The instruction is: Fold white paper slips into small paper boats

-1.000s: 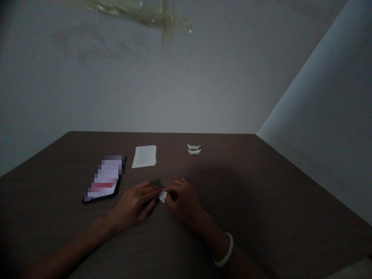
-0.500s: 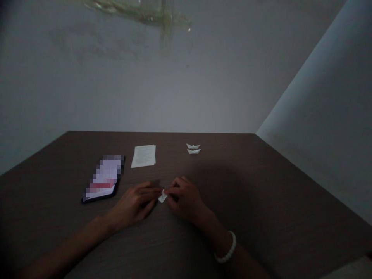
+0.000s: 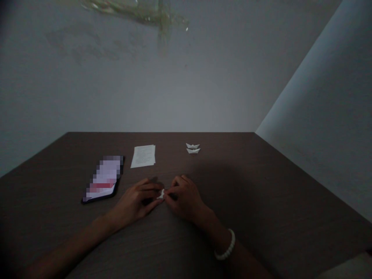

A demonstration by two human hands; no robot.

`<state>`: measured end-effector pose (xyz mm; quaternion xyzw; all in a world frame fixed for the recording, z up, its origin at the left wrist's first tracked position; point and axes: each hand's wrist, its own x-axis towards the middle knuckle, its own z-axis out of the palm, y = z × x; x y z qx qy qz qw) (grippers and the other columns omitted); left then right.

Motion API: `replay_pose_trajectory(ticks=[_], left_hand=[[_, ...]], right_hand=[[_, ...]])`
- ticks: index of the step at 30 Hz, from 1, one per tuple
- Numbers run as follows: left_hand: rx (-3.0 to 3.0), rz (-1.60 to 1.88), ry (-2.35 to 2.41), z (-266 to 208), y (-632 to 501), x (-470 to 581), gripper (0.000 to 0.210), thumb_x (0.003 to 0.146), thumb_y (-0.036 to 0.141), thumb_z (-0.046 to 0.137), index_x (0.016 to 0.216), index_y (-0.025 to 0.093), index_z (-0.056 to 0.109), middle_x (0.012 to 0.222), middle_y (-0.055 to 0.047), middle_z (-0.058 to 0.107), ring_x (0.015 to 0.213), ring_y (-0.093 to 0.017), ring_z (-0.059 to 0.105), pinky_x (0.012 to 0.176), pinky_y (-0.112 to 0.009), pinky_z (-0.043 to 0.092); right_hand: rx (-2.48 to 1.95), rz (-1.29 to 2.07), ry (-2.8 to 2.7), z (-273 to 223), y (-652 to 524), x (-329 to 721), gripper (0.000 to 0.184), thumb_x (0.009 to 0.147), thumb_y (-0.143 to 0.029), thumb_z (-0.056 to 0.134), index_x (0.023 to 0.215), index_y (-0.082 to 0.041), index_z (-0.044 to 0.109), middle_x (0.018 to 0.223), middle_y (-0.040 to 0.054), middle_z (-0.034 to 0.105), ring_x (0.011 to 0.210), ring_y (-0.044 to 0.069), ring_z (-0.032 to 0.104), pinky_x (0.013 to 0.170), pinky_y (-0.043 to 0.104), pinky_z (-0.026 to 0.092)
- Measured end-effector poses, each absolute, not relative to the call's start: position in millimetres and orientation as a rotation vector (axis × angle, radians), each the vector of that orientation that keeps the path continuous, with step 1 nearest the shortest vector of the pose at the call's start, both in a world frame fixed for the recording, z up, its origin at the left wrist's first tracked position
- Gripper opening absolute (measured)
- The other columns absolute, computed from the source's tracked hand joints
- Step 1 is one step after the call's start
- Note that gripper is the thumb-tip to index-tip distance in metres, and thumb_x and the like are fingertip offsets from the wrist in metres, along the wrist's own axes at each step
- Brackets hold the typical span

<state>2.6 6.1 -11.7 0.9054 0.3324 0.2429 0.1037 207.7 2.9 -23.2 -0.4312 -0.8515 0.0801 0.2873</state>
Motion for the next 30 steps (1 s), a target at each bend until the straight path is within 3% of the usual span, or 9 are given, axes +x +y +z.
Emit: replay_pose_trajectory(ticks=[7, 17, 30], left_hand=[[2.672, 0.700, 1.028, -10.6, 2.2, 4.9, 0.017, 0.090, 0.027, 0.053, 0.092, 0.021, 0.069, 0.106, -0.005, 0.067, 0.098, -0.023, 0.057, 0.093, -0.043, 0.044], [2.601, 0.774, 1.187, -10.3, 2.4, 5.0, 0.021, 0.084, 0.036, 0.062, 0.095, 0.018, 0.066, 0.103, -0.007, 0.061, 0.096, -0.024, 0.053, 0.086, -0.042, 0.045], [2.545, 0.740, 1.201, -12.2, 4.7, 4.4, 0.020, 0.083, 0.035, 0.064, 0.095, 0.018, 0.065, 0.100, -0.007, 0.060, 0.095, -0.024, 0.052, 0.084, -0.041, 0.043]], right_hand=[[-1.185, 0.275, -2.213, -21.3, 1.8, 204.4, 0.006, 0.080, -0.025, 0.068, 0.084, -0.022, 0.071, 0.085, 0.0031, 0.059, 0.083, 0.017, 0.053, 0.077, 0.032, 0.041], [-1.219, 0.317, -2.160, -18.7, -1.0, 203.1, 0.018, 0.077, -0.023, 0.069, 0.095, -0.022, 0.068, 0.094, 0.0050, 0.060, 0.091, 0.020, 0.053, 0.084, 0.035, 0.043], [-1.094, 0.502, -2.095, -21.0, -2.1, 198.5, 0.018, 0.074, -0.007, 0.068, 0.086, -0.020, 0.065, 0.090, 0.0009, 0.067, 0.087, 0.016, 0.059, 0.086, 0.033, 0.038]])
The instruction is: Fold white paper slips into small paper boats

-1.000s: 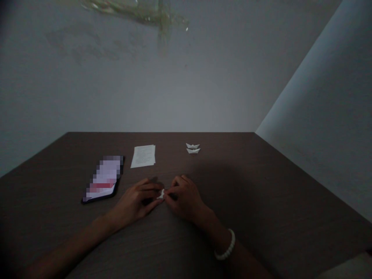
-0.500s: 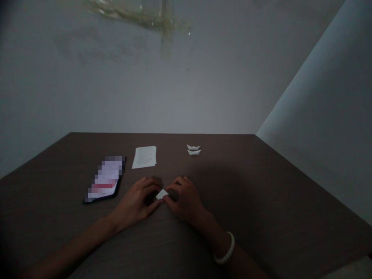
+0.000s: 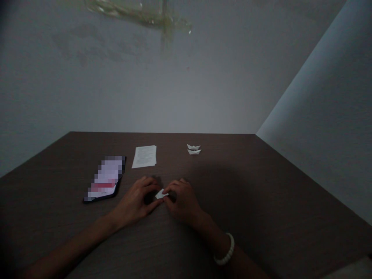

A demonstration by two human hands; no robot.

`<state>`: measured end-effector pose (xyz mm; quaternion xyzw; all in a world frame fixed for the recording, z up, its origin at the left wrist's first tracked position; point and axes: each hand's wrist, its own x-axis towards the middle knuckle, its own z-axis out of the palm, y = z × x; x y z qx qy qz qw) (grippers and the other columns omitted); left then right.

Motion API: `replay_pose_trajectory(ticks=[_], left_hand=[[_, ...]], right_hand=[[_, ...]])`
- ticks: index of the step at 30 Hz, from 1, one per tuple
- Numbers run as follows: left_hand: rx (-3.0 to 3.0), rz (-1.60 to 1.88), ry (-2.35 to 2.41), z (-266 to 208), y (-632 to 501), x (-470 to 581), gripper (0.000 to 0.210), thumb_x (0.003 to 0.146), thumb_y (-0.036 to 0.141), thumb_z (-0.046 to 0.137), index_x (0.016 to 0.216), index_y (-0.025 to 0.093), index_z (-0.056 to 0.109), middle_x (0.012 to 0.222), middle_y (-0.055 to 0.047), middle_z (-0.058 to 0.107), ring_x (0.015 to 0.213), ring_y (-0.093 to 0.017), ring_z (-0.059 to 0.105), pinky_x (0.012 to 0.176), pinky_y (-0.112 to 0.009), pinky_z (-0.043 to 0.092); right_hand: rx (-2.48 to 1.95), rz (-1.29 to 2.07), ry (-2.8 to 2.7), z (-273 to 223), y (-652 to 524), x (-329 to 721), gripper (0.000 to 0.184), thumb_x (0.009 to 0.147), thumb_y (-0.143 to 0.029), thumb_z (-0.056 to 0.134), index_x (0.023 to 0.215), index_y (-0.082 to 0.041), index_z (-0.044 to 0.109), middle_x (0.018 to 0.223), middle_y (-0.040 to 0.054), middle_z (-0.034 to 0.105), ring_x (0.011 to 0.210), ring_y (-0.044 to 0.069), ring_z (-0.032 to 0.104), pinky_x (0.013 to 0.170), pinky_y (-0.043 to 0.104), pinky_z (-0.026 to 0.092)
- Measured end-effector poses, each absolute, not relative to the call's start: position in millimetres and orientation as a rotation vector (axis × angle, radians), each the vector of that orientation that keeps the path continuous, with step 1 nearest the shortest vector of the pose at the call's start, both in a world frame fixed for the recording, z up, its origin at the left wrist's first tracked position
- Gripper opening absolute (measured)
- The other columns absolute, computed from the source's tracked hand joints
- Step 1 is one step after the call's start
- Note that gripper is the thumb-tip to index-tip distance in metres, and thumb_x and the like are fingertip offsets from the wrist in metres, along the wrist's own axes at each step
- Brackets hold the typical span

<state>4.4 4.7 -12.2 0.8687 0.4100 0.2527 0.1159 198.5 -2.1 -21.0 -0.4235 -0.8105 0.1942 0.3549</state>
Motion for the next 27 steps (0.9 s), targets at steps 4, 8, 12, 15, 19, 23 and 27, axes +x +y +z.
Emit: replay_pose_trajectory(ticks=[4, 8, 12, 15, 19, 23, 27], left_hand=[[2.504, 0.732, 1.221, -10.8, 5.5, 4.8, 0.022, 0.082, 0.036, 0.066, 0.095, 0.018, 0.066, 0.098, -0.007, 0.059, 0.093, -0.024, 0.052, 0.083, -0.040, 0.043], [2.503, 0.729, 1.206, -10.5, 5.2, 4.8, 0.020, 0.082, 0.032, 0.066, 0.097, 0.019, 0.065, 0.099, -0.007, 0.059, 0.094, -0.024, 0.051, 0.084, -0.040, 0.042], [2.478, 0.779, 1.152, -15.0, 6.8, 3.1, 0.018, 0.081, 0.029, 0.066, 0.094, 0.019, 0.060, 0.092, -0.005, 0.059, 0.086, -0.022, 0.052, 0.079, -0.037, 0.042], [2.411, 0.803, 1.176, -19.7, 8.3, 1.5, 0.016, 0.080, 0.028, 0.066, 0.089, 0.018, 0.057, 0.084, -0.002, 0.057, 0.079, -0.019, 0.052, 0.073, -0.034, 0.042], [2.341, 0.788, 1.164, -21.6, 8.2, 0.9, 0.014, 0.079, 0.023, 0.066, 0.089, 0.019, 0.057, 0.081, -0.001, 0.057, 0.077, -0.018, 0.053, 0.071, -0.031, 0.041], [2.274, 0.784, 1.136, -20.1, 6.6, 1.4, 0.017, 0.080, 0.019, 0.063, 0.096, 0.020, 0.059, 0.084, -0.001, 0.060, 0.078, -0.017, 0.055, 0.071, -0.030, 0.043], [2.254, 0.806, 1.120, -18.6, 5.5, 1.6, 0.019, 0.080, 0.020, 0.061, 0.099, 0.020, 0.058, 0.085, -0.001, 0.062, 0.078, -0.017, 0.057, 0.071, -0.030, 0.044]], right_hand=[[-1.129, 0.546, -2.040, -22.8, -1.8, 199.1, 0.024, 0.072, -0.009, 0.070, 0.091, -0.021, 0.066, 0.088, 0.0004, 0.068, 0.081, 0.016, 0.059, 0.080, 0.031, 0.041], [-1.192, 0.600, -1.968, -21.3, -1.7, 199.2, 0.025, 0.069, -0.009, 0.072, 0.090, -0.021, 0.067, 0.082, 0.0003, 0.066, 0.076, 0.016, 0.057, 0.071, 0.028, 0.042], [-1.175, 0.640, -1.936, -19.8, -1.8, 198.4, 0.025, 0.067, -0.007, 0.072, 0.088, -0.020, 0.067, 0.082, -0.0003, 0.066, 0.074, 0.015, 0.056, 0.073, 0.028, 0.042], [-1.147, 0.667, -1.911, -20.0, -1.9, 197.7, 0.024, 0.068, -0.008, 0.071, 0.088, -0.021, 0.067, 0.082, -0.0010, 0.067, 0.073, 0.014, 0.055, 0.071, 0.026, 0.041], [-1.164, 0.696, -1.868, -20.0, -2.1, 197.0, 0.022, 0.069, -0.011, 0.072, 0.088, -0.021, 0.069, 0.078, -0.0014, 0.065, 0.070, 0.013, 0.054, 0.067, 0.025, 0.041], [-1.164, 0.716, -1.845, -17.8, -2.5, 196.3, 0.018, 0.071, -0.012, 0.071, 0.086, -0.020, 0.069, 0.076, -0.0010, 0.064, 0.069, 0.012, 0.054, 0.065, 0.024, 0.041], [-1.149, 0.663, -1.862, -16.6, -2.2, 195.3, 0.011, 0.075, -0.016, 0.069, 0.085, -0.019, 0.069, 0.073, -0.0009, 0.063, 0.067, 0.012, 0.053, 0.065, 0.024, 0.040]])
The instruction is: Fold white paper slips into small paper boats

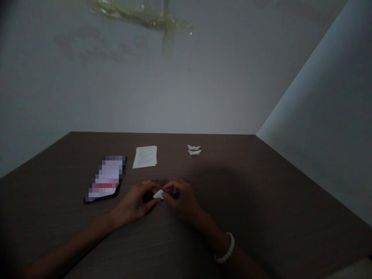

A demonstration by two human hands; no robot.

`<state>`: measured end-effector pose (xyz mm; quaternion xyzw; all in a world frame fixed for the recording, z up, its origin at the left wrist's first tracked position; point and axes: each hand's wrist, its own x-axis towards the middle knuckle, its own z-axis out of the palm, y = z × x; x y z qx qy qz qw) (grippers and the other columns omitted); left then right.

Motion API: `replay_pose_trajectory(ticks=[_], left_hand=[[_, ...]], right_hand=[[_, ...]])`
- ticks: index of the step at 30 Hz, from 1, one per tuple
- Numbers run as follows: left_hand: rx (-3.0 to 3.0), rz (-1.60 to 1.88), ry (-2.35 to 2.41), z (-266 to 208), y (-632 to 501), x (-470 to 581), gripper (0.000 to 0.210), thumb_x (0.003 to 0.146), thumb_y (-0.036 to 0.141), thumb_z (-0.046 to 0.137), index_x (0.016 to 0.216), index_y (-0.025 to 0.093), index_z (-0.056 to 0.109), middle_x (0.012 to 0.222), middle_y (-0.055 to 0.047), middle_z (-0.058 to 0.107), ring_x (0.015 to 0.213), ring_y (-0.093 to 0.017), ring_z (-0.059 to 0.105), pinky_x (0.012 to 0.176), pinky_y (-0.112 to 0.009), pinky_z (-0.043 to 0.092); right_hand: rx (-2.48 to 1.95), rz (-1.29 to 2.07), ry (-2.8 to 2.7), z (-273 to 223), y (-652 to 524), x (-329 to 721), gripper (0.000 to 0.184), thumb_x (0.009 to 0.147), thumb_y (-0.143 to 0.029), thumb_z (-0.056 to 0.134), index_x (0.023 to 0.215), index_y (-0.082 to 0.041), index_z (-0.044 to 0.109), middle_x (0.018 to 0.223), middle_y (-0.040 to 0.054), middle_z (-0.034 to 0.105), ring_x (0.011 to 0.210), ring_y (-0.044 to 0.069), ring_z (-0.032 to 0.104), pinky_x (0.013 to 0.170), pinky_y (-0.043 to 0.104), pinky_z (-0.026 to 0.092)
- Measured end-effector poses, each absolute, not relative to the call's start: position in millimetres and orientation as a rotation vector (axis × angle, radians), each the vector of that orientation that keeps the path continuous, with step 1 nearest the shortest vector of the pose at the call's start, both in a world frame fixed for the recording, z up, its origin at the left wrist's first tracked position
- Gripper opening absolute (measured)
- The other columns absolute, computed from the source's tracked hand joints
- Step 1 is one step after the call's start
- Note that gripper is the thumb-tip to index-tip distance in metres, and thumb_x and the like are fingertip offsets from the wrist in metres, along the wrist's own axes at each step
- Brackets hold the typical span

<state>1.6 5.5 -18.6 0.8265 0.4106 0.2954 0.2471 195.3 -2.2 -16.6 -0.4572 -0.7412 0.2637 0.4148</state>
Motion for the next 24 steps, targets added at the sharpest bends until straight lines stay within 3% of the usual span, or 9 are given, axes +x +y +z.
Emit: replay_pose_trajectory(ticks=[4, 9, 12, 14, 18, 24], left_hand=[[2.227, 0.805, 1.116, -16.3, 3.8, 2.5, 0.025, 0.080, 0.021, 0.061, 0.104, 0.019, 0.055, 0.084, -0.002, 0.063, 0.074, -0.016, 0.057, 0.066, -0.028, 0.044], [2.185, 0.799, 1.096, -12.4, 1.4, 4.2, 0.017, 0.083, 0.022, 0.057, 0.099, 0.018, 0.054, 0.074, 0.001, 0.060, 0.060, -0.012, 0.053, 0.055, -0.023, 0.039], [2.252, 0.824, 1.096, -7.4, 1.8, 4.9, 0.007, 0.083, 0.022, 0.058, 0.087, 0.017, 0.060, 0.073, 0.000, 0.059, 0.063, -0.013, 0.052, 0.058, -0.024, 0.039], [2.314, 0.829, 1.054, -3.1, 2.9, 4.9, 0.011, 0.085, 0.021, 0.056, 0.078, 0.017, 0.063, 0.072, -0.001, 0.059, 0.068, -0.014, 0.053, 0.063, -0.026, 0.040], [2.353, 0.824, 0.956, 1.9, 4.7, 4.1, 0.018, 0.088, 0.020, 0.053, 0.076, 0.016, 0.065, 0.074, -0.003, 0.061, 0.077, -0.017, 0.054, 0.070, -0.029, 0.041], [2.429, 0.850, 0.979, -0.8, 2.3, 3.0, 0.023, 0.088, 0.023, 0.052, 0.069, 0.015, 0.062, 0.070, -0.004, 0.058, 0.073, -0.018, 0.051, 0.067, -0.031, 0.040]], right_hand=[[-1.095, 0.605, -1.904, -17.8, -1.1, 194.6, 0.006, 0.077, -0.018, 0.068, 0.083, -0.019, 0.070, 0.072, -0.0007, 0.063, 0.067, 0.012, 0.052, 0.065, 0.025, 0.039], [-1.031, 0.586, -1.988, -18.1, -1.3, 194.6, 0.002, 0.081, -0.019, 0.066, 0.080, -0.019, 0.068, 0.070, -0.0014, 0.062, 0.064, 0.011, 0.051, 0.063, 0.024, 0.037], [-0.990, 0.557, -2.007, -18.1, -1.8, 194.6, 0.005, 0.083, -0.019, 0.064, 0.079, -0.019, 0.066, 0.073, -0.0011, 0.062, 0.064, 0.010, 0.052, 0.064, 0.023, 0.037], [-0.989, 0.547, -1.992, -18.6, -1.9, 194.9, 0.005, 0.084, -0.020, 0.063, 0.080, -0.019, 0.065, 0.075, -0.0007, 0.062, 0.065, 0.010, 0.052, 0.063, 0.023, 0.038], [-1.015, 0.538, -1.945, -20.2, -1.2, 195.6, 0.006, 0.085, -0.021, 0.062, 0.080, -0.019, 0.064, 0.071, -0.0012, 0.060, 0.062, 0.010, 0.051, 0.059, 0.023, 0.036], [-0.970, 0.522, -1.966, -19.5, -3.3, 195.2, 0.003, 0.083, -0.021, 0.064, 0.081, -0.019, 0.064, 0.070, -0.0017, 0.059, 0.061, 0.010, 0.050, 0.061, 0.022, 0.037]])
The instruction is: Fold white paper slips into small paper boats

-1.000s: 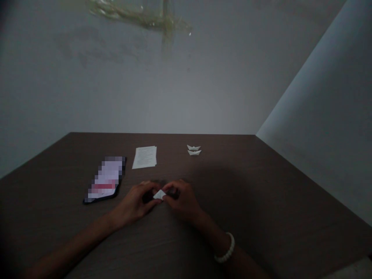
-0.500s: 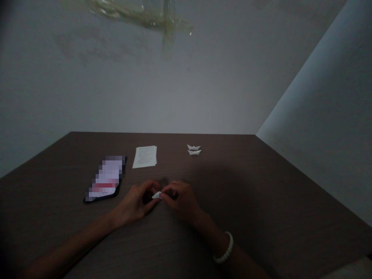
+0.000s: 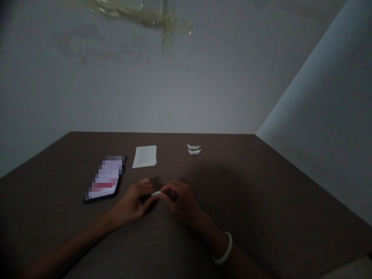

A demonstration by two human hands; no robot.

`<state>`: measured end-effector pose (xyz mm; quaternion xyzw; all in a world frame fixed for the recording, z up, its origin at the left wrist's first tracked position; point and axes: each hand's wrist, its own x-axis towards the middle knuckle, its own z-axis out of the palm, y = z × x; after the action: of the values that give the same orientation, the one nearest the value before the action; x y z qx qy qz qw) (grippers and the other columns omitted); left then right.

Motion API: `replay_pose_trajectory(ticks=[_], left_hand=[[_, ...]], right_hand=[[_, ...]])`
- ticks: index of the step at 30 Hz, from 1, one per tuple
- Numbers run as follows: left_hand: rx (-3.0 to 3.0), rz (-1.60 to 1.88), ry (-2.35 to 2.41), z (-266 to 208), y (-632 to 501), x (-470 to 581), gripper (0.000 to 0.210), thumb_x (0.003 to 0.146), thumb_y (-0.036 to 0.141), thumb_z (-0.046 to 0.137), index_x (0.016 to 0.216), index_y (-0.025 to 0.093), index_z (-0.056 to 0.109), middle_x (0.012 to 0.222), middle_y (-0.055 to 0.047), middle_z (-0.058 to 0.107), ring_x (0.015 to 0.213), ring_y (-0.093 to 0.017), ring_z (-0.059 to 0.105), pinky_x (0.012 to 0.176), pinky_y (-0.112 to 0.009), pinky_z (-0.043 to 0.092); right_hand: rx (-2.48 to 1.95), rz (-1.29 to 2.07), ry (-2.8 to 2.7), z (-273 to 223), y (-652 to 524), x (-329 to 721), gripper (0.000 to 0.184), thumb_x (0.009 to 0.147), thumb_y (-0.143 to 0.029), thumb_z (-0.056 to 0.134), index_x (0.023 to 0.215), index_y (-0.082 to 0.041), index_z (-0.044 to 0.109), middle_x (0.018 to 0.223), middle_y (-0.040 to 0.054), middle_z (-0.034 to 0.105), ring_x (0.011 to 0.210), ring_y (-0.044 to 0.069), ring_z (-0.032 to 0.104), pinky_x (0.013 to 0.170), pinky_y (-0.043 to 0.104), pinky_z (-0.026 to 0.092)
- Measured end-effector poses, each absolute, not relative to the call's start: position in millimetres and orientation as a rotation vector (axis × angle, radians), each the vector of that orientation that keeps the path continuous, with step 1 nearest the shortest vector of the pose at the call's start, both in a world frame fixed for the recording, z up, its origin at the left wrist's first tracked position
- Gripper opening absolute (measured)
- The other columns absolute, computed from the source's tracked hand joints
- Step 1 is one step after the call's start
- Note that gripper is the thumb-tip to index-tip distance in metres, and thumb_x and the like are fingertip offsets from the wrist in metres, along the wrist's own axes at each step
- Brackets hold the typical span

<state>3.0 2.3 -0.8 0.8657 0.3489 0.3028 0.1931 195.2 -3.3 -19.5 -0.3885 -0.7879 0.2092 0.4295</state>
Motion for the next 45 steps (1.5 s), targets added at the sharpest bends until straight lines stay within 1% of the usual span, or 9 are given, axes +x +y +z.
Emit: replay_pose_trajectory(ticks=[9, 15, 18, 23, 26, 32, 36, 40, 45], left_hand=[[2.435, 0.836, 1.013, 0.9, 1.8, 4.4, 0.021, 0.090, 0.024, 0.050, 0.076, 0.016, 0.063, 0.074, -0.004, 0.059, 0.077, -0.019, 0.052, 0.068, -0.031, 0.041], [2.289, 0.867, 1.072, 4.2, 2.4, 4.5, 0.023, 0.089, 0.025, 0.050, 0.070, 0.017, 0.059, 0.072, -0.003, 0.057, 0.075, -0.017, 0.052, 0.067, -0.029, 0.040], [2.271, 0.906, 1.104, 3.3, 3.4, 3.9, 0.024, 0.090, 0.025, 0.049, 0.070, 0.016, 0.059, 0.070, -0.002, 0.055, 0.073, -0.017, 0.051, 0.066, -0.028, 0.039], [2.342, 0.872, 1.132, 1.7, 3.0, 2.2, 0.029, 0.091, 0.027, 0.047, 0.066, 0.016, 0.057, 0.066, -0.002, 0.052, 0.070, -0.017, 0.049, 0.065, -0.030, 0.037], [2.387, 0.865, 1.103, -0.8, 1.9, 0.8, 0.028, 0.092, 0.029, 0.047, 0.069, 0.016, 0.058, 0.070, -0.003, 0.053, 0.073, -0.018, 0.049, 0.066, -0.031, 0.037], [2.457, 0.812, 1.031, -2.7, 0.9, -0.2, 0.031, 0.095, 0.031, 0.042, 0.073, 0.016, 0.057, 0.074, -0.002, 0.053, 0.075, -0.018, 0.048, 0.071, -0.033, 0.038], [2.436, 0.773, 1.044, 1.5, 0.3, 0.2, 0.033, 0.096, 0.032, 0.041, 0.073, 0.016, 0.058, 0.074, -0.003, 0.052, 0.075, -0.018, 0.048, 0.070, -0.033, 0.039], [2.407, 0.777, 1.070, 3.3, 0.1, 0.3, 0.033, 0.096, 0.031, 0.040, 0.073, 0.016, 0.058, 0.074, -0.003, 0.052, 0.075, -0.018, 0.049, 0.068, -0.032, 0.039], [2.392, 0.778, 1.099, 0.4, 0.9, 0.5, 0.032, 0.096, 0.033, 0.040, 0.073, 0.016, 0.055, 0.074, -0.003, 0.051, 0.074, -0.018, 0.049, 0.067, -0.030, 0.039]], right_hand=[[-0.940, 0.523, -1.976, -15.5, -5.0, 195.1, 0.007, 0.085, -0.021, 0.060, 0.079, -0.019, 0.062, 0.071, -0.0013, 0.058, 0.061, 0.010, 0.048, 0.060, 0.023, 0.037], [-1.099, 0.571, -1.842, -10.9, -5.0, 194.0, 0.010, 0.082, -0.025, 0.061, 0.076, -0.018, 0.064, 0.059, -0.0036, 0.053, 0.052, 0.009, 0.045, 0.052, 0.021, 0.035], [-1.150, 0.608, -1.806, -12.1, -4.2, 193.9, 0.010, 0.081, -0.026, 0.061, 0.077, -0.017, 0.064, 0.056, -0.0042, 0.053, 0.049, 0.008, 0.044, 0.049, 0.020, 0.034], [-1.154, 0.599, -1.839, -16.3, -2.5, 195.2, 0.010, 0.080, -0.026, 0.062, 0.075, -0.017, 0.064, 0.057, -0.0043, 0.052, 0.050, 0.008, 0.043, 0.050, 0.021, 0.033], [-1.126, 0.555, -1.881, -16.0, -2.7, 195.7, 0.009, 0.080, -0.026, 0.064, 0.075, -0.018, 0.065, 0.058, -0.0044, 0.051, 0.052, 0.009, 0.043, 0.053, 0.022, 0.033], [-1.059, 0.532, -1.962, -13.4, -4.2, 195.0, 0.014, 0.084, -0.026, 0.060, 0.073, -0.018, 0.063, 0.062, -0.0031, 0.053, 0.054, 0.009, 0.044, 0.055, 0.022, 0.033], [-1.058, 0.517, -1.957, -14.9, -3.4, 194.7, 0.013, 0.085, -0.026, 0.060, 0.075, -0.018, 0.063, 0.062, -0.0031, 0.053, 0.054, 0.009, 0.045, 0.054, 0.022, 0.033], [-1.109, 0.542, -1.908, -16.7, -1.7, 195.1, 0.013, 0.084, -0.029, 0.062, 0.077, -0.019, 0.068, 0.059, -0.0036, 0.053, 0.053, 0.009, 0.044, 0.053, 0.022, 0.033], [-1.147, 0.566, -1.896, -16.3, -1.7, 196.9, 0.011, 0.083, -0.026, 0.064, 0.077, -0.019, 0.069, 0.058, -0.0039, 0.054, 0.051, 0.009, 0.044, 0.052, 0.022, 0.032]])
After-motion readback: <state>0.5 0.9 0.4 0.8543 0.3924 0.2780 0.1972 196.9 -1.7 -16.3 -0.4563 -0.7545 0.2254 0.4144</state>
